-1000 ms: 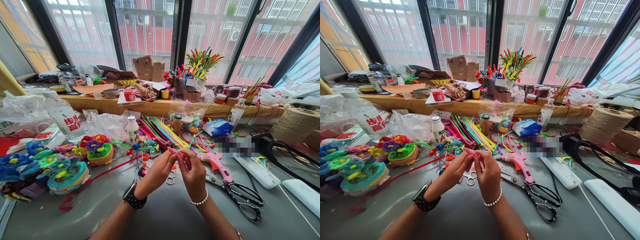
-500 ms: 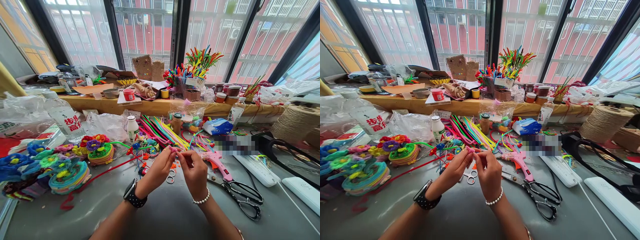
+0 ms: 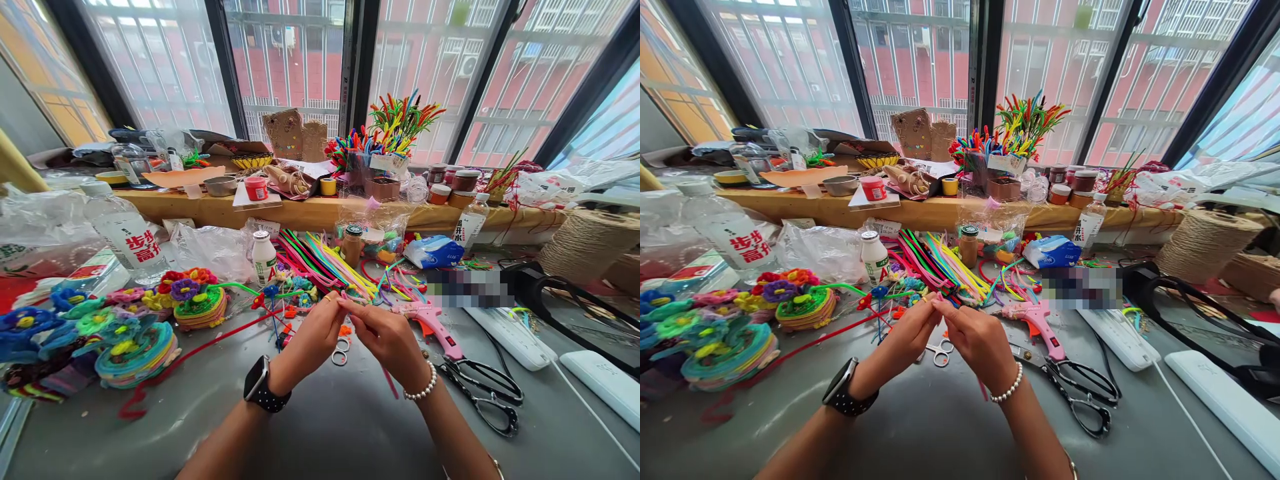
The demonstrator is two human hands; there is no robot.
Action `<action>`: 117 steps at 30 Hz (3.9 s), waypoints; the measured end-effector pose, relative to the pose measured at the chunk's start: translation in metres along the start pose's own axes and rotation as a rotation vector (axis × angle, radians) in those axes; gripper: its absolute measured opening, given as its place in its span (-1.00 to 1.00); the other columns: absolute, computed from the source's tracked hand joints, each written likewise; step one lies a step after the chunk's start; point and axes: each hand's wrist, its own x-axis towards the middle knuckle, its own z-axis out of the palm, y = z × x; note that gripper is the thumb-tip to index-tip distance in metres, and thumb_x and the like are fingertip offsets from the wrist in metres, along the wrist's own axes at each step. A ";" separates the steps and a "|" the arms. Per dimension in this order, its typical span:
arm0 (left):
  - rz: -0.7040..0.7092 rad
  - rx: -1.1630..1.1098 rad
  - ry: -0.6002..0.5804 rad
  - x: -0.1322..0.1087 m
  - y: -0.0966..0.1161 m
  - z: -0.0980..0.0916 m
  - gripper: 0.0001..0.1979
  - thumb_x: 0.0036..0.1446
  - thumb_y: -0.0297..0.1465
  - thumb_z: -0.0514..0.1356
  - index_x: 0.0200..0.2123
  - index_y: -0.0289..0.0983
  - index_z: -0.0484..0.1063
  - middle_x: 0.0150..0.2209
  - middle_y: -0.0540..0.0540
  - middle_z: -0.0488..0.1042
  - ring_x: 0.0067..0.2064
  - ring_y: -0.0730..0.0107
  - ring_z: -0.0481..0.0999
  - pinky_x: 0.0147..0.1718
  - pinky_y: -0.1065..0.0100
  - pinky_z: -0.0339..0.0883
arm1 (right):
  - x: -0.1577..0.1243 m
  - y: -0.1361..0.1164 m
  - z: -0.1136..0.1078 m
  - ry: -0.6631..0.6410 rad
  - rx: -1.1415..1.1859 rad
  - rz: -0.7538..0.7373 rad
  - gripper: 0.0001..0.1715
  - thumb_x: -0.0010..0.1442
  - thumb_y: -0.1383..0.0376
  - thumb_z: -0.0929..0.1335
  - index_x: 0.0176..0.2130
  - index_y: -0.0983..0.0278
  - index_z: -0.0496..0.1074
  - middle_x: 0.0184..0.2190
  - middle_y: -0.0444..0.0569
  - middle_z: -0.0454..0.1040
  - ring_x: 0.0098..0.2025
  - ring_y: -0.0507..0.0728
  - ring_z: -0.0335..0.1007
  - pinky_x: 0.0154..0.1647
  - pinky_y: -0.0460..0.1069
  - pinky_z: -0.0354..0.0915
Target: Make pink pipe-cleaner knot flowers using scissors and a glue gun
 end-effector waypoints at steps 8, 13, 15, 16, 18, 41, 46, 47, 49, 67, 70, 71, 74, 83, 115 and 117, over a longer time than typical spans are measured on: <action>0.047 0.006 -0.072 0.002 0.003 -0.008 -0.82 0.12 -0.45 -0.13 -0.37 -0.28 0.25 -0.31 -0.14 0.35 -0.23 0.33 0.31 -0.21 0.27 0.23 | -0.001 0.002 0.001 -0.001 -0.119 -0.062 -0.59 0.14 0.37 0.15 0.00 0.23 0.22 -0.44 -0.06 0.49 -0.46 0.03 0.38 -0.41 -0.10 0.29; 0.094 0.077 -0.127 0.001 0.000 -0.010 -0.78 0.15 -0.43 -0.17 -0.35 -0.28 0.24 -0.34 -0.12 0.30 -0.29 0.36 0.28 -0.26 0.31 0.22 | 0.000 0.000 -0.002 0.026 -0.202 -0.041 -0.67 0.15 0.36 0.15 -0.08 0.31 0.29 -0.47 -0.05 0.50 -0.58 -0.01 0.36 -0.57 -0.15 0.20; 0.104 0.134 -0.142 0.001 0.000 -0.011 -0.77 0.15 -0.42 -0.18 -0.35 -0.28 0.24 -0.35 -0.12 0.28 -0.32 0.37 0.27 -0.30 0.33 0.22 | 0.000 0.001 -0.002 0.020 -0.234 -0.022 -0.71 0.16 0.33 0.15 -0.16 0.33 0.32 -0.55 -0.07 0.48 -0.65 -0.03 0.31 -0.63 -0.15 0.15; 0.109 0.165 -0.147 0.000 0.001 -0.012 -0.77 0.15 -0.41 -0.18 -0.36 -0.28 0.24 -0.35 -0.12 0.28 -0.33 0.37 0.27 -0.31 0.34 0.21 | 0.000 0.001 -0.003 0.016 -0.240 -0.015 -0.73 0.16 0.31 0.15 -0.19 0.33 0.33 -0.58 -0.09 0.46 -0.66 -0.03 0.30 -0.64 -0.15 0.13; 0.125 0.223 -0.158 0.000 0.002 -0.014 -0.77 0.15 -0.41 -0.18 -0.37 -0.28 0.24 -0.35 -0.11 0.27 -0.33 0.36 0.27 -0.33 0.35 0.20 | -0.001 0.002 -0.003 -0.003 -0.229 -0.002 -0.75 0.17 0.29 0.15 -0.26 0.33 0.33 -0.62 -0.11 0.43 -0.66 -0.02 0.30 -0.64 -0.14 0.11; 0.113 0.094 -0.091 0.003 -0.003 -0.014 -0.83 0.15 -0.42 -0.13 -0.36 -0.30 0.22 -0.39 -0.05 0.32 -0.38 0.47 0.30 -0.40 0.47 0.17 | 0.002 0.000 -0.007 0.036 0.187 0.182 -0.87 0.10 0.44 0.22 -0.29 0.34 0.31 -0.39 -0.01 0.41 -0.35 0.05 0.33 -0.35 -0.10 0.25; 0.099 -0.061 -0.103 0.003 -0.002 -0.018 -0.81 0.15 -0.41 -0.12 -0.36 -0.30 0.25 -0.38 -0.05 0.31 -0.35 0.48 0.28 -0.37 0.48 0.15 | 0.004 -0.002 -0.012 0.040 0.223 0.161 -0.82 0.10 0.47 0.21 -0.31 0.28 0.33 -0.39 -0.05 0.38 -0.30 0.06 0.29 -0.30 -0.08 0.23; 0.092 -0.084 -0.112 0.004 -0.001 -0.019 -0.81 0.15 -0.41 -0.11 -0.36 -0.30 0.26 -0.39 -0.04 0.31 -0.35 0.48 0.28 -0.38 0.48 0.15 | 0.004 -0.002 -0.013 0.038 0.230 0.165 -0.82 0.10 0.47 0.21 -0.31 0.28 0.33 -0.39 -0.05 0.38 -0.31 0.05 0.28 -0.31 -0.08 0.22; 0.085 -0.125 -0.134 0.005 -0.001 -0.021 -0.80 0.15 -0.39 -0.11 -0.36 -0.30 0.28 -0.42 -0.03 0.30 -0.38 0.49 0.26 -0.38 0.47 0.14 | 0.004 -0.002 -0.015 0.023 0.235 0.171 -0.83 0.10 0.46 0.21 -0.32 0.27 0.33 -0.40 -0.06 0.37 -0.32 0.05 0.27 -0.32 -0.08 0.21; 0.109 0.016 -0.241 0.005 -0.006 -0.030 -0.77 0.15 -0.38 -0.10 -0.31 -0.30 0.31 -0.36 -0.05 0.33 -0.31 0.47 0.28 -0.30 0.46 0.13 | 0.002 0.006 -0.010 -0.104 0.122 0.184 -0.84 0.13 0.36 0.20 -0.40 0.28 0.34 -0.44 -0.05 0.34 -0.35 0.07 0.24 -0.33 -0.05 0.15; 0.105 0.072 -0.242 0.005 -0.005 -0.029 -0.77 0.14 -0.37 -0.09 -0.31 -0.31 0.31 -0.38 -0.06 0.34 -0.33 0.45 0.28 -0.32 0.45 0.14 | 0.002 0.006 -0.008 -0.106 0.127 0.179 -0.82 0.14 0.37 0.18 -0.36 0.28 0.34 -0.42 -0.04 0.36 -0.33 0.08 0.24 -0.31 -0.04 0.16; 0.104 0.076 -0.242 0.005 -0.005 -0.029 -0.77 0.14 -0.37 -0.09 -0.31 -0.32 0.32 -0.39 -0.05 0.34 -0.34 0.45 0.28 -0.33 0.44 0.14 | 0.002 0.006 -0.008 -0.105 0.136 0.185 -0.82 0.14 0.37 0.18 -0.35 0.28 0.35 -0.42 -0.04 0.36 -0.34 0.08 0.24 -0.31 -0.05 0.16; 0.106 0.007 -0.250 0.005 -0.004 -0.032 -0.77 0.14 -0.37 -0.09 -0.31 -0.31 0.32 -0.40 -0.04 0.34 -0.35 0.47 0.28 -0.34 0.46 0.15 | 0.001 0.004 -0.011 -0.065 0.188 0.227 -0.80 0.13 0.30 0.20 -0.41 0.28 0.37 -0.49 -0.07 0.36 -0.42 0.05 0.24 -0.39 -0.07 0.14; 0.123 -0.145 -0.326 0.004 0.000 -0.038 -0.75 0.14 -0.38 -0.10 -0.31 -0.30 0.35 -0.38 -0.05 0.36 -0.32 0.46 0.30 -0.31 0.45 0.17 | 0.003 0.003 -0.016 -0.122 0.395 0.363 -0.61 0.13 0.18 0.19 -0.60 0.32 0.31 -0.64 -0.16 0.28 -0.57 -0.04 0.16 -0.54 -0.14 0.08; 0.166 -0.133 -0.343 0.003 0.003 -0.031 -0.72 0.12 -0.34 -0.07 -0.37 -0.30 0.40 -0.41 -0.06 0.32 -0.36 0.47 0.29 -0.34 0.45 0.15 | 0.002 0.004 -0.017 -0.375 0.887 0.741 -0.63 -0.09 0.06 0.32 -0.60 0.34 0.39 -0.77 -0.28 -0.02 -0.69 -0.11 -0.25 -0.69 -0.12 -0.27; 0.158 -0.135 -0.339 0.004 0.001 -0.030 -0.71 0.12 -0.34 -0.07 -0.40 -0.31 0.40 -0.43 -0.06 0.34 -0.37 0.47 0.30 -0.35 0.46 0.15 | 0.003 0.002 -0.017 -0.371 0.849 0.721 -0.67 -0.12 0.10 0.35 -0.61 0.33 0.39 -0.76 -0.26 0.06 -0.68 -0.11 -0.17 -0.69 -0.13 -0.19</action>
